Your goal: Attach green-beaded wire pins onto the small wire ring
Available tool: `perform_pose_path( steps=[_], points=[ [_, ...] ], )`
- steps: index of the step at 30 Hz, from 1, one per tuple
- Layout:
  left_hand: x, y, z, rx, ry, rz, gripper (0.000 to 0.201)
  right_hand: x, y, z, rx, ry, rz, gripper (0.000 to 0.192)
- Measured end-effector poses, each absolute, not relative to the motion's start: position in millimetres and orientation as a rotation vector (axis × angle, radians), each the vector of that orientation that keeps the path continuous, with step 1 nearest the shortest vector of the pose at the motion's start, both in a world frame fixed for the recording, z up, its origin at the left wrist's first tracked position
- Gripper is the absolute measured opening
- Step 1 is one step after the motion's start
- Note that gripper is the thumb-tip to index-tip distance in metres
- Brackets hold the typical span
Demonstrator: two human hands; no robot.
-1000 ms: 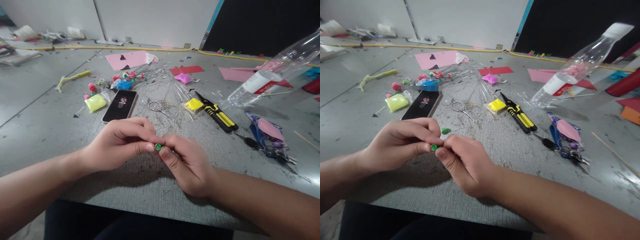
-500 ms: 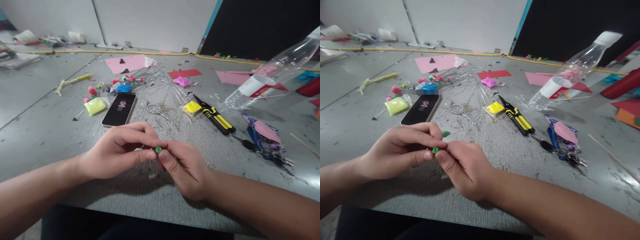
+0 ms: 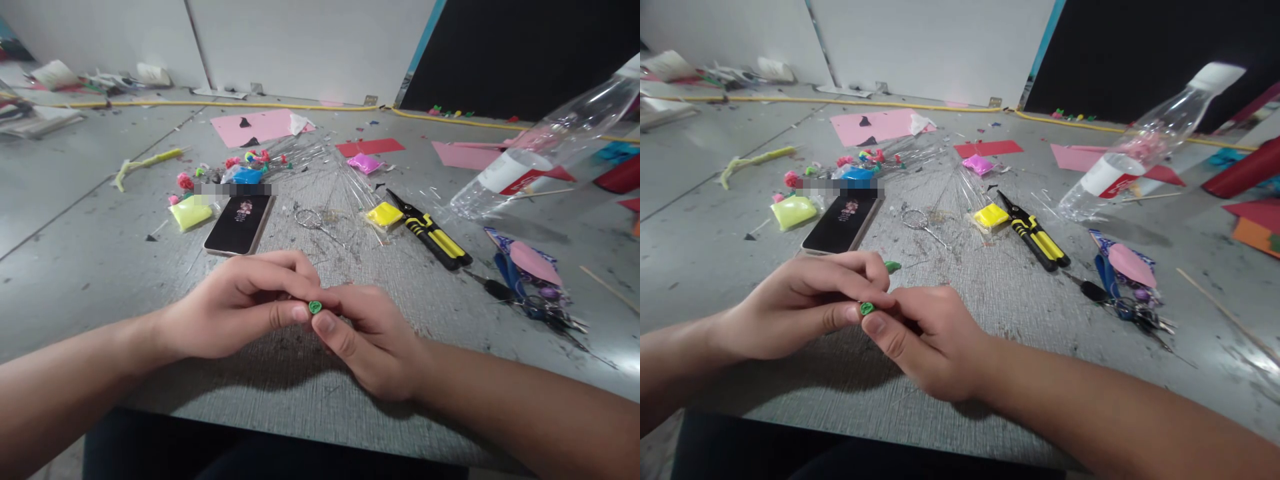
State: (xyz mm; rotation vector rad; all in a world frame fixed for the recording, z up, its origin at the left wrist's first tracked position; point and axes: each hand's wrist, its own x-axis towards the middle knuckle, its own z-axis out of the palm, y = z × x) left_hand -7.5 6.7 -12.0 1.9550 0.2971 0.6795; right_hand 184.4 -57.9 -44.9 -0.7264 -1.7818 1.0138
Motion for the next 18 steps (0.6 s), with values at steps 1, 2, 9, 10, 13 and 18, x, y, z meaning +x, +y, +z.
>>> perform_pose_path(
  steps=[1, 2, 9, 10, 13, 18],
  points=[
    [-8.0, 6.7, -11.4, 1.954, 0.295, 0.665, 0.024, 184.6, -56.8, -45.6, -0.715, -1.766, 1.055, 0.027],
    [-8.4, 6.8, -11.0, 1.952, 0.291, 0.653, 0.025, 184.9, -55.5, -46.6, -0.697, -1.746, 1.104, 0.026],
    [-9.2, 6.1, -13.0, 1.844, 0.268, 0.608, 0.025, 185.9, -48.5, -52.5, -0.683, -1.648, 1.312, 0.026],
    [-8.9, 6.2, -12.8, 1.823, 0.272, 0.611, 0.022, 186.3, -48.0, -52.5, -0.687, -1.648, 1.324, 0.028],
    [-9.2, 8.8, -10.0, 1.828, 0.3, 0.613, 0.016, 189.5, -45.9, -52.2, -0.685, -1.653, 1.27, 0.03],
    [-12.8, 19.1, -8.9, 2.361, 0.464, 0.379, 0.02, 200.1, -32.7, -58.8, -0.906, -1.509, 0.98, 0.031]
  ],
)
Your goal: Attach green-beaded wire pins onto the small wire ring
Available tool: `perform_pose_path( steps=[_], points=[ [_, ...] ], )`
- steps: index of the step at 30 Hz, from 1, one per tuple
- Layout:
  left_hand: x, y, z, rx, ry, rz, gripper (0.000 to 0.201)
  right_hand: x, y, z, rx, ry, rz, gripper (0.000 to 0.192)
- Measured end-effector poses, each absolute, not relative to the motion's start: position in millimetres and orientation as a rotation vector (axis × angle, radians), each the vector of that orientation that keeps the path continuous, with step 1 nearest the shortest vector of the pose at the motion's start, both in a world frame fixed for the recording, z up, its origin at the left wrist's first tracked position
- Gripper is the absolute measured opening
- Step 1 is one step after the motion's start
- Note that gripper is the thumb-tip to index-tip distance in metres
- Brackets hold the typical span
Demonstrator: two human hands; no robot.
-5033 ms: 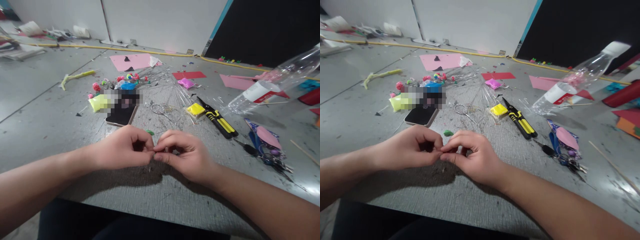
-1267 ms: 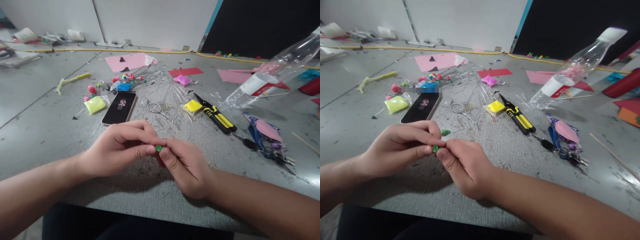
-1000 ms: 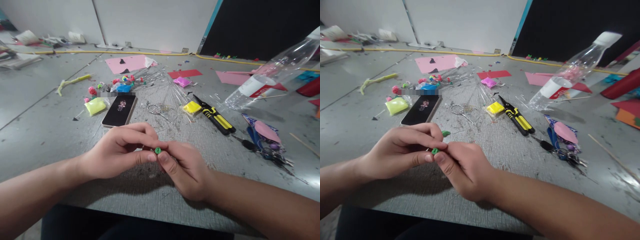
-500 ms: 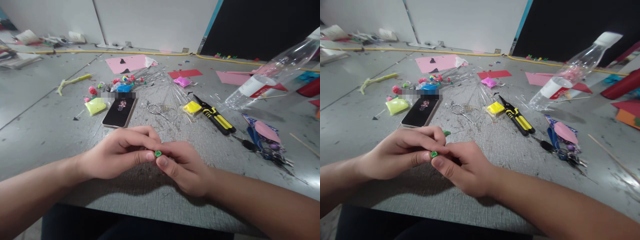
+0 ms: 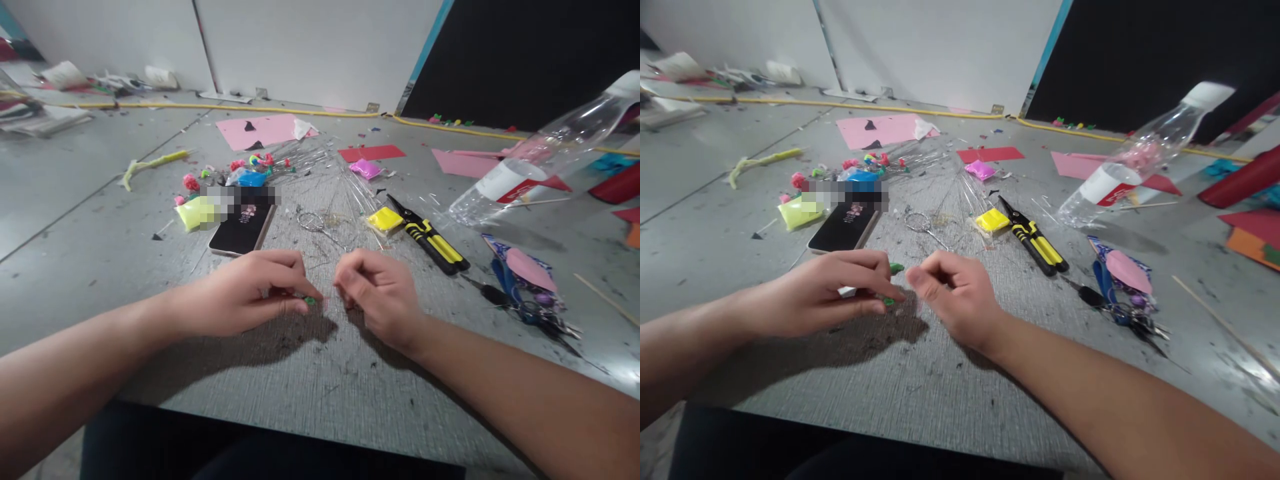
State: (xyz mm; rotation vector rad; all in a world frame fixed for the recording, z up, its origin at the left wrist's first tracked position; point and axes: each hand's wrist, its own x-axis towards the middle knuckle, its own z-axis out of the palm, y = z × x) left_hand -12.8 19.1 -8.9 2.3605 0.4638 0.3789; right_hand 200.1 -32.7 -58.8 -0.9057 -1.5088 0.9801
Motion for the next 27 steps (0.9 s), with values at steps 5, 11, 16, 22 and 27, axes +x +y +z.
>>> perform_pose_path(
  steps=[5, 11, 16, 22, 27],
  points=[
    [-13.1, 23.5, -18.6, 2.713, 0.613, 0.034, 0.028, 207.3, -13.3, -67.3, -1.013, -1.3, 0.918, 0.033],
    [-14.2, 23.7, -16.7, 2.687, 0.591, -0.008, 0.028, 206.2, -11.5, -65.0, -1.114, -1.403, 0.859, 0.031],
    [-19.7, 31.0, -12.6, 2.608, 0.648, 0.08, 0.024, 203.4, -11.6, -65.4, -1.174, -1.501, 0.748, 0.029],
    [-22.5, 37.9, -17.4, 2.657, 0.876, 0.272, 0.031, 202.8, -9.1, -64.1, -1.196, -1.528, 0.643, 0.032],
    [-19.2, 37.2, -23.2, 2.663, 0.947, 0.286, 0.022, 204.1, -11.4, -58.2, -1.198, -1.625, 0.394, 0.052]
  ],
)
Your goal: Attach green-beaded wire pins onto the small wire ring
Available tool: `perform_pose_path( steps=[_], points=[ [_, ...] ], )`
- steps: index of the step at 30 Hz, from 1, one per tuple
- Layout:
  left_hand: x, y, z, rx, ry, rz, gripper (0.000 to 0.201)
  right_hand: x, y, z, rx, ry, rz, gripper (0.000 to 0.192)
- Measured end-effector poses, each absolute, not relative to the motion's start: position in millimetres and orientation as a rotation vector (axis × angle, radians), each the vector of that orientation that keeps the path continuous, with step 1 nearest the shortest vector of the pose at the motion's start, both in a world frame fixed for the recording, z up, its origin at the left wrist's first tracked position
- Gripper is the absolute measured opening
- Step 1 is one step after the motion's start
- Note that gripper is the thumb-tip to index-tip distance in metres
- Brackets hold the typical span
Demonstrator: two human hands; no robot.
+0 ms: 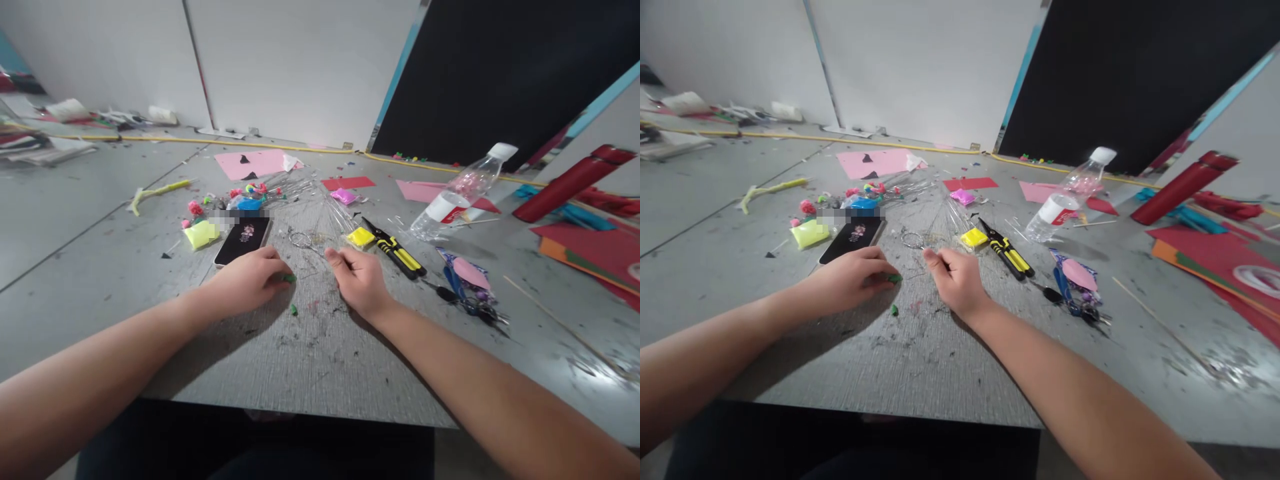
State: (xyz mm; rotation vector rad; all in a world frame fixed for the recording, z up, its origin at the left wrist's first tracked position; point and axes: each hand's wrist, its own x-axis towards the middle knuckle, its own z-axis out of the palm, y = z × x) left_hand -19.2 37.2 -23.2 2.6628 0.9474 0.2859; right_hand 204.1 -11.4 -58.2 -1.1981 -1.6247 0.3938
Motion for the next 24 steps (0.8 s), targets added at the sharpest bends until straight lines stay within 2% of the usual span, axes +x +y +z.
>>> perform_pose_path(
  steps=[3, 9, 14, 17, 20, 24],
  points=[
    [-18.9, 36.4, -22.4, 2.613, 0.946, 0.396, 0.018, 205.0, -10.0, -57.7, -1.206, -1.691, 0.331, 0.046],
    [-21.2, 33.9, -15.7, 2.206, 1.032, 0.567, 0.024, 201.4, -11.1, -49.4, -1.149, -1.934, 0.335, 0.025],
    [-21.6, 32.6, -14.3, 1.958, 0.922, 0.69, 0.021, 183.7, -16.6, -26.5, -1.15, -2.145, 0.424, 0.042],
    [-20.7, 30.4, -13.3, 1.815, 0.911, 0.726, 0.02, 172.6, -17.1, -12.7, -1.233, -2.176, 0.367, 0.032],
    [-20.1, 28.0, -12.7, 1.73, 0.961, 0.759, 0.024, 167.3, -13.9, -10.1, -1.27, -2.213, 0.264, 0.014],
    [-21.2, 28.6, -15.4, 1.635, 0.963, 0.729, 0.022, 168.3, -9.3, -24.3, -1.128, -2.24, 0.275, 0.02]
  ],
)
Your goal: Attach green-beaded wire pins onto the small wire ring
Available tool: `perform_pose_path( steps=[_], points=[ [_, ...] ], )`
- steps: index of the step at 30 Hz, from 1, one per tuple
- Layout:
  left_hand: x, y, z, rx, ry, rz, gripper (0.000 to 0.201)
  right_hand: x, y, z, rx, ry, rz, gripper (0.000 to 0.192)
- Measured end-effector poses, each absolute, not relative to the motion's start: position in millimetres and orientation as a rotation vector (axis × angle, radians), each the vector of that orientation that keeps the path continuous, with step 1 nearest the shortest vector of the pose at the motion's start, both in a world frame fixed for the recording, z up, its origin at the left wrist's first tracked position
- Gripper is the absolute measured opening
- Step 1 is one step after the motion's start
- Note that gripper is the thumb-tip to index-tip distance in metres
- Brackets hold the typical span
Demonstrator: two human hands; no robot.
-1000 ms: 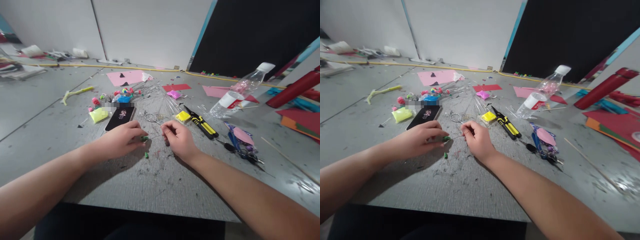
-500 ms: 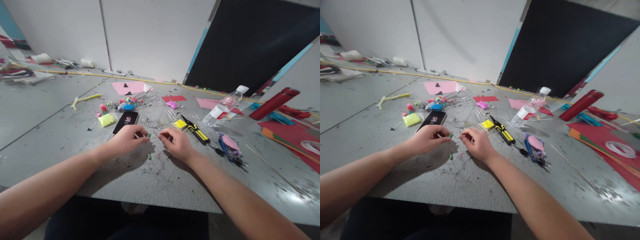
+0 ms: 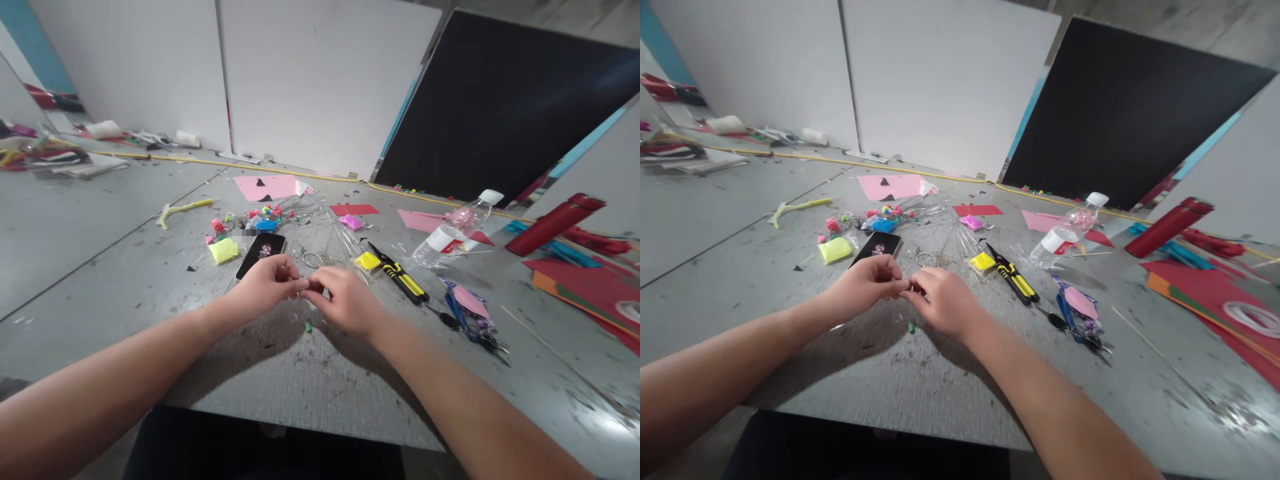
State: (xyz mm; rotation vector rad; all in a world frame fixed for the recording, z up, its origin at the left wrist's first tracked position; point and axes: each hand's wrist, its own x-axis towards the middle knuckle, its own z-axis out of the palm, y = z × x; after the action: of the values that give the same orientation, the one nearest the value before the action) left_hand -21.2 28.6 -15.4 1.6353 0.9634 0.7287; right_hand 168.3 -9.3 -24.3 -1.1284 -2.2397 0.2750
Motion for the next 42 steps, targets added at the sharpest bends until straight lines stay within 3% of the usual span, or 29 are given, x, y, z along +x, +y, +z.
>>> perform_pose_path(
  steps=[6, 14, 19, 23, 26, 34, 42],
  points=[
    [-24.1, 33.3, -20.4, 1.743, 0.796, 0.496, 0.019, 174.0, -12.1, -43.2, -1.077, -2.224, 0.294, 0.025],
    [-24.6, 30.6, -14.8, 2.299, 0.924, 0.475, 0.022, 190.6, -2.5, -44.9, -1.186, -2.198, 0.484, 0.028],
    [-27.7, 32.8, -13.6, 2.445, 0.966, 0.361, 0.023, 201.3, -1.5, -35.3, -1.058, -2.335, 0.688, 0.016],
    [-30.8, 36.5, -16.0, 2.491, 0.998, 0.245, 0.024, 197.0, -7.7, -32.2, -0.946, -2.517, 0.716, 0.034],
    [-31.1, 38.0, -17.1, 2.546, 0.956, 0.237, 0.022, 193.6, -10.0, -33.0, -0.93, -2.564, 0.694, 0.034],
    [-25.3, 35.2, -13.6, 2.253, 1.027, 0.42, 0.018, 193.8, -1.7, -48.8, -0.99, -2.248, 0.57, 0.016],
    [-18.9, 34.7, -22.1, 1.83, 0.94, 0.58, 0.018, 187.7, -2.9, -53.2, -0.944, -2.075, 0.37, 0.015]
  ],
)
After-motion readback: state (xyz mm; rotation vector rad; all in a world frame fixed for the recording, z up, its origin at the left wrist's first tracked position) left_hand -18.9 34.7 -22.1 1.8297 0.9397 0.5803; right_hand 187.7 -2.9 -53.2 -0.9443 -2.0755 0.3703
